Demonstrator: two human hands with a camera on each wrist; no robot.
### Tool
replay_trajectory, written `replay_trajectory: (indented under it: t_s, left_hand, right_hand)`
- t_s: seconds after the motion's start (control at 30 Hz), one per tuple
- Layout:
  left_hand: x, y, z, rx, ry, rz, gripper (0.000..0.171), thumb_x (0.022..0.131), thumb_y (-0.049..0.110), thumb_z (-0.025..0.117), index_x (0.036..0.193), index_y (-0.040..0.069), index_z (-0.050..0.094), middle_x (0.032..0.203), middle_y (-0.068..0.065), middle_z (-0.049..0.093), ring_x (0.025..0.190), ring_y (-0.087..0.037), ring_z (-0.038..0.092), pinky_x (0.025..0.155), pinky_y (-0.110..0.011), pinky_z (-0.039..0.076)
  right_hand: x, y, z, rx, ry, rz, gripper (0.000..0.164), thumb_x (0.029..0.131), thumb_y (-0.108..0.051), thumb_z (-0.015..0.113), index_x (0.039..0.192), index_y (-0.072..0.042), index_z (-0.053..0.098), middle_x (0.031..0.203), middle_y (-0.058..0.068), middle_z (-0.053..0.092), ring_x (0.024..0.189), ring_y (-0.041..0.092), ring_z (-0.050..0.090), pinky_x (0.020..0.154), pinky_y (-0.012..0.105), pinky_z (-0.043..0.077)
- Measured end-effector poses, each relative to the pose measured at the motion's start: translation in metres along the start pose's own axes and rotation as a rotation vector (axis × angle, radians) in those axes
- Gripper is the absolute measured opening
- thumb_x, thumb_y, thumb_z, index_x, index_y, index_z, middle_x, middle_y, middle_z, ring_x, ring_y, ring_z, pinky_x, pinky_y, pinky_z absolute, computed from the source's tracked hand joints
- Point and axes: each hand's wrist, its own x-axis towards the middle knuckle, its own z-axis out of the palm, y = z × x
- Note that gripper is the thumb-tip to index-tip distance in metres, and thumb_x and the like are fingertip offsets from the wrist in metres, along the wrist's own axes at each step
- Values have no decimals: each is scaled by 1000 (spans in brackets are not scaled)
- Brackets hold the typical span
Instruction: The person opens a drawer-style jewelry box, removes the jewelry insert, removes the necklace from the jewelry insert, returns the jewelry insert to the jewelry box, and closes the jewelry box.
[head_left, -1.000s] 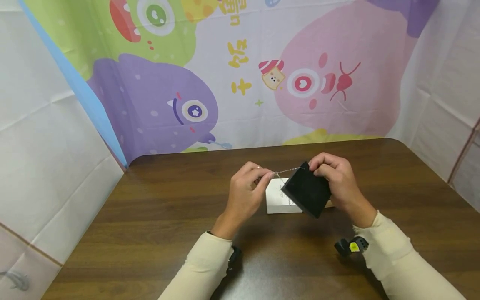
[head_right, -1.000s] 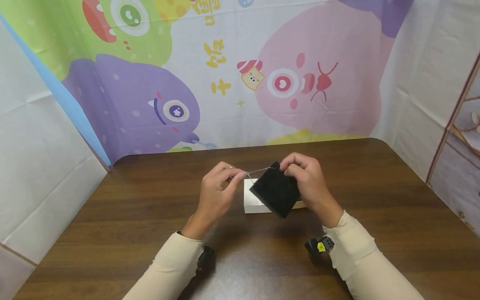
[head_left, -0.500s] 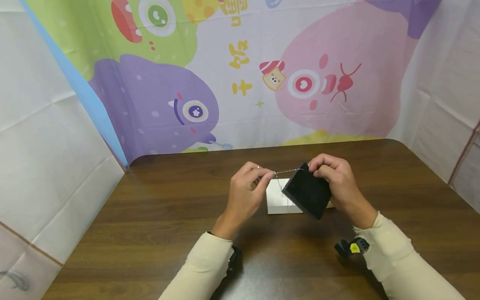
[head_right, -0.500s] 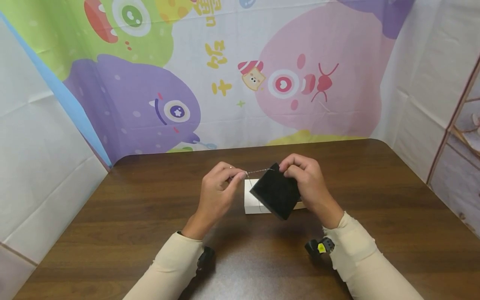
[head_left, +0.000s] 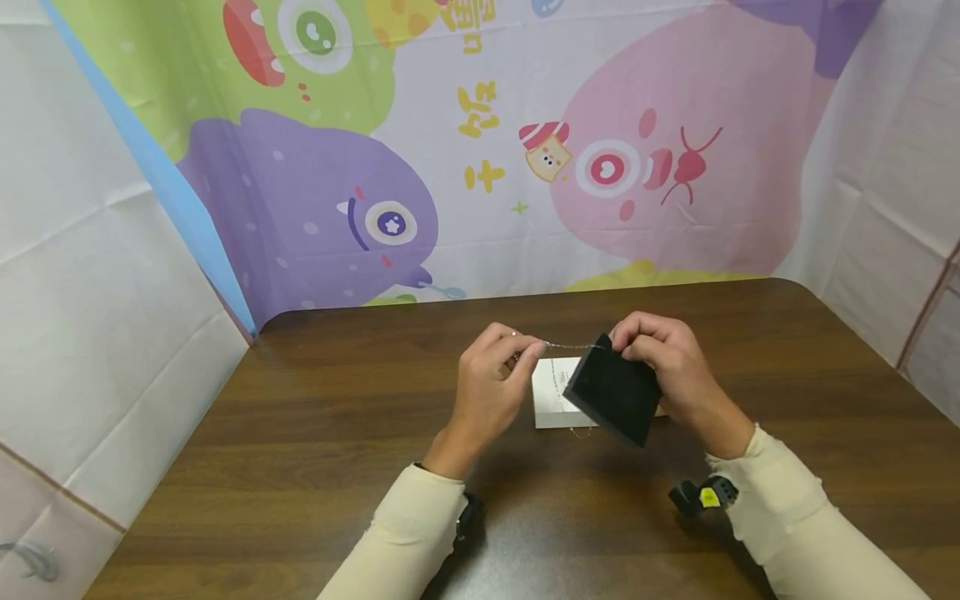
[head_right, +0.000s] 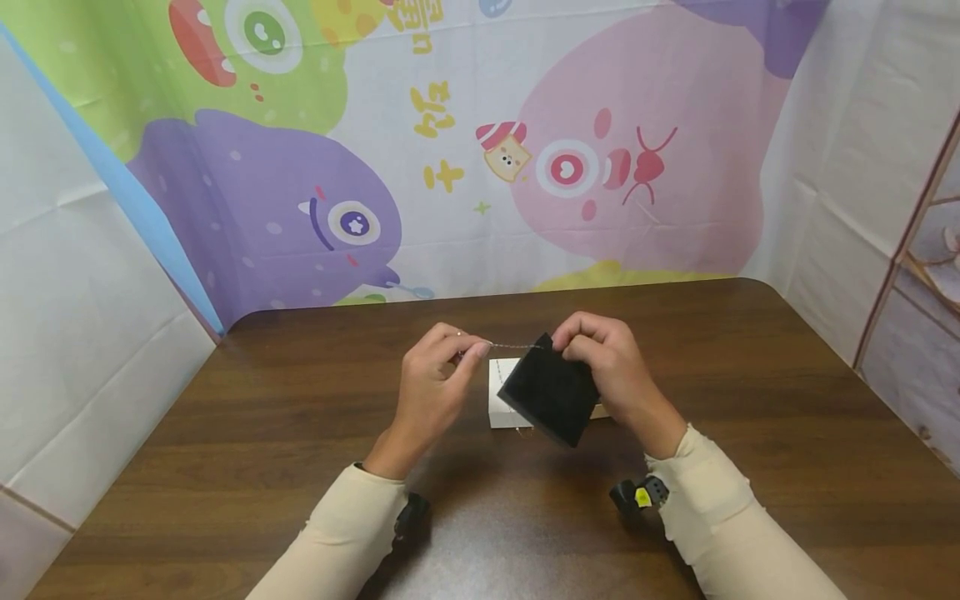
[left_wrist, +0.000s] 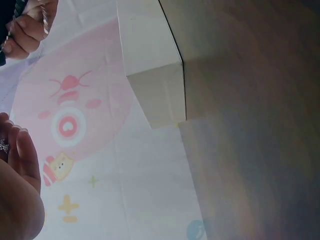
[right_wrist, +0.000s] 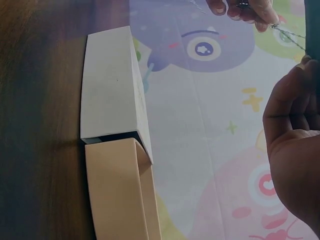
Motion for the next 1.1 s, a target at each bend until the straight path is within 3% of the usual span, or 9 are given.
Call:
replay_trajectory:
  t_s: [0.23, 0.47, 0.77, 1.1]
  left_hand:
    - [1, 0, 1, 11, 17, 2, 8, 93, 7, 71, 88, 2, 76, 82, -3, 59, 66, -11, 52, 55, -37, 50]
    - [0, 0, 1, 24, 25, 3, 12, 94, 9, 71, 87, 1, 76, 80, -4, 58, 67, -13, 53, 56, -35, 49]
    - [0, -1, 3, 30, 27, 0, 10, 94, 8, 71, 87, 3, 76, 81, -3, 59, 68, -11, 54, 62, -21, 46]
    - [-1, 0, 3, 43, 32, -10, 13, 94, 10, 71, 85, 2, 75, 79, -4, 57, 65, -14, 52, 56, -30, 47]
  right_hand:
    - [-1, 1, -2, -38, -107, 14, 23, 80, 13, 42, 78, 0, 60, 85, 8, 62, 63, 16, 59, 50, 27, 51]
    - [-1, 2, -2, -100, -178, 15, 20, 80, 11, 44, 78, 1, 61, 86, 7, 62, 73, 19, 57, 57, 28, 50]
    - [-1, 4, -2, -105, -239, 0, 20, 76, 12, 45, 77, 1, 62, 84, 8, 61, 74, 20, 56, 60, 28, 49]
    - [1, 4, -2, -95, -289, -37, 24, 75, 12, 45, 76, -3, 63, 82, 10, 60, 78, 22, 54, 69, 29, 46]
